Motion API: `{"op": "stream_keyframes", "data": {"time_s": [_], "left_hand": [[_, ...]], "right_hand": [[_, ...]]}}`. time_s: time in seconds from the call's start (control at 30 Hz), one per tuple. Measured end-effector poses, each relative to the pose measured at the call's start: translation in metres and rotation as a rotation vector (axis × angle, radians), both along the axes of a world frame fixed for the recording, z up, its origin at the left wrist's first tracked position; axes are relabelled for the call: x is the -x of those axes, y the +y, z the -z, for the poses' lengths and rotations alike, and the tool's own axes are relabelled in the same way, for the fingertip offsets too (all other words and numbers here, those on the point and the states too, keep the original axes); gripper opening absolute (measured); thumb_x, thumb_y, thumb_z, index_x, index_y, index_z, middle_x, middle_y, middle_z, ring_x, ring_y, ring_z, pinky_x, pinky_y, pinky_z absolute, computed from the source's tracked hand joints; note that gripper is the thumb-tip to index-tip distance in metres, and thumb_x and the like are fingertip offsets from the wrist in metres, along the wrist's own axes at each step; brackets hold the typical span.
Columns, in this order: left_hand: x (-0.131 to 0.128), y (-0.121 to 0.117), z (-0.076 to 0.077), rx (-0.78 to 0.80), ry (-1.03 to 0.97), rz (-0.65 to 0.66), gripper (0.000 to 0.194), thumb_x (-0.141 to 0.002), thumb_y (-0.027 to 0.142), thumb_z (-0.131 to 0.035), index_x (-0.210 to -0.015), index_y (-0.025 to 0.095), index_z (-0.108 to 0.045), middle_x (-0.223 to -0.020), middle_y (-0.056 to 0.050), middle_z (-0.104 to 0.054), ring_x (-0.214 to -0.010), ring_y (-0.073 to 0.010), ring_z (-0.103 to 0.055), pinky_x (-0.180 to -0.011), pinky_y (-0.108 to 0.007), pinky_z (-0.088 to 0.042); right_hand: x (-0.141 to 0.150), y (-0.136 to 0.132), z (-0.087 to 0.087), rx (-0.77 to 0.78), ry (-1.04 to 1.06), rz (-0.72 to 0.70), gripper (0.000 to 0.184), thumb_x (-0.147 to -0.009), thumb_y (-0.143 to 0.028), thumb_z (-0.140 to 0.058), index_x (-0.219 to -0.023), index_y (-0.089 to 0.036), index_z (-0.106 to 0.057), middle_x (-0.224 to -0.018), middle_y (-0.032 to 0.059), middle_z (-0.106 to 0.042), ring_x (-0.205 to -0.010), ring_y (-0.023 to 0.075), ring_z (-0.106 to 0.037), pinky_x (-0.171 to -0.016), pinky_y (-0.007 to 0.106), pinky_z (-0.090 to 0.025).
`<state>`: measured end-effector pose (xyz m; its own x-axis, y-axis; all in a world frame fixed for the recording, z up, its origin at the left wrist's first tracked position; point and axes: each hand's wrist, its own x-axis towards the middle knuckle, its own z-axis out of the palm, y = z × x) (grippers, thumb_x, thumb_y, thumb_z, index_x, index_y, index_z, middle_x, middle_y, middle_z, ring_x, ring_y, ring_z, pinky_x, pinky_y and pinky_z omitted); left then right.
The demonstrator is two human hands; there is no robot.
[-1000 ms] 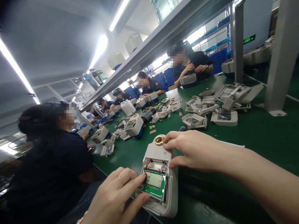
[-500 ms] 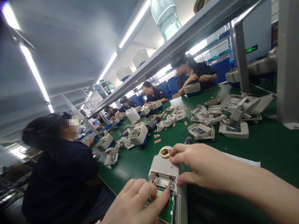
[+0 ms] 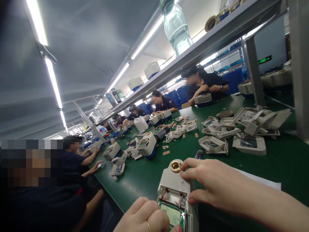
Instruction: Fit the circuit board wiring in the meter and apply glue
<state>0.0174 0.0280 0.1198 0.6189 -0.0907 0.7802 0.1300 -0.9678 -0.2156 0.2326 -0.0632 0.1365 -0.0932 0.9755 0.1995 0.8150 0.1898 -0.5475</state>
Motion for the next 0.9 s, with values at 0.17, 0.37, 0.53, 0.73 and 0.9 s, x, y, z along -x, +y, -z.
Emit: {"op": "stream_keyframes", "data": {"time_s": [0.17,0.37,0.53,0.73,0.9], "left_hand": [[0.0,0.005,-0.012,-0.059,0.077,0.067,0.033,-0.096,0.029,-0.048,-0.064,0.023,-0.051,-0.05,0.006,-0.049,-0.045,-0.0103,-0.046,-0.041,-0.027,-0.032],[0.01,0.016,-0.024,-0.125,0.271,0.093,0.034,-0.1,0.035,-0.041,-0.08,0.029,-0.067,-0.063,0.005,-0.059,-0.054,-0.0118,-0.051,-0.047,-0.029,-0.029],[0.018,0.027,-0.018,-0.02,0.389,0.06,0.03,-0.101,0.034,-0.038,-0.095,0.032,-0.068,-0.074,0.003,-0.062,-0.065,-0.0127,-0.054,-0.056,-0.028,-0.034],[0.031,0.034,-0.024,0.068,0.46,0.037,0.023,-0.089,0.047,-0.059,-0.095,0.027,-0.068,-0.08,0.001,-0.064,-0.07,-0.014,-0.058,-0.059,-0.025,-0.045],[0.045,0.016,-0.028,0.211,0.384,0.125,0.011,-0.081,0.026,-0.07,-0.091,0.021,-0.067,-0.078,-0.001,-0.065,-0.074,-0.0152,-0.06,-0.067,-0.027,-0.053]], "right_hand": [[0.0,0.0,-0.001,0.001,0.004,0.008,0.04,-0.078,-0.03,-0.071,-0.118,-0.036,-0.067,-0.132,0.0024,-0.059,-0.11,0.0331,-0.062,-0.094,0.049,-0.051],[0.0,0.002,0.001,0.048,0.0,0.003,0.04,-0.08,-0.034,-0.072,-0.119,-0.038,-0.066,-0.134,-0.0014,-0.057,-0.112,0.0304,-0.06,-0.096,0.045,-0.049],[-0.001,0.003,0.004,0.059,-0.002,0.003,0.041,-0.08,-0.036,-0.071,-0.121,-0.039,-0.064,-0.136,-0.0021,-0.055,-0.115,0.0307,-0.059,-0.098,0.047,-0.047],[-0.003,0.004,0.004,0.053,-0.014,0.003,0.041,-0.081,-0.043,-0.071,-0.122,-0.041,-0.064,-0.136,-0.0027,-0.055,-0.114,0.031,-0.059,-0.095,0.047,-0.048],[0.0,0.004,0.0,0.007,-0.098,-0.004,0.04,-0.08,-0.042,-0.074,-0.118,-0.033,-0.067,-0.132,0.0,-0.058,-0.107,0.0311,-0.063,-0.089,0.045,-0.05]]}}
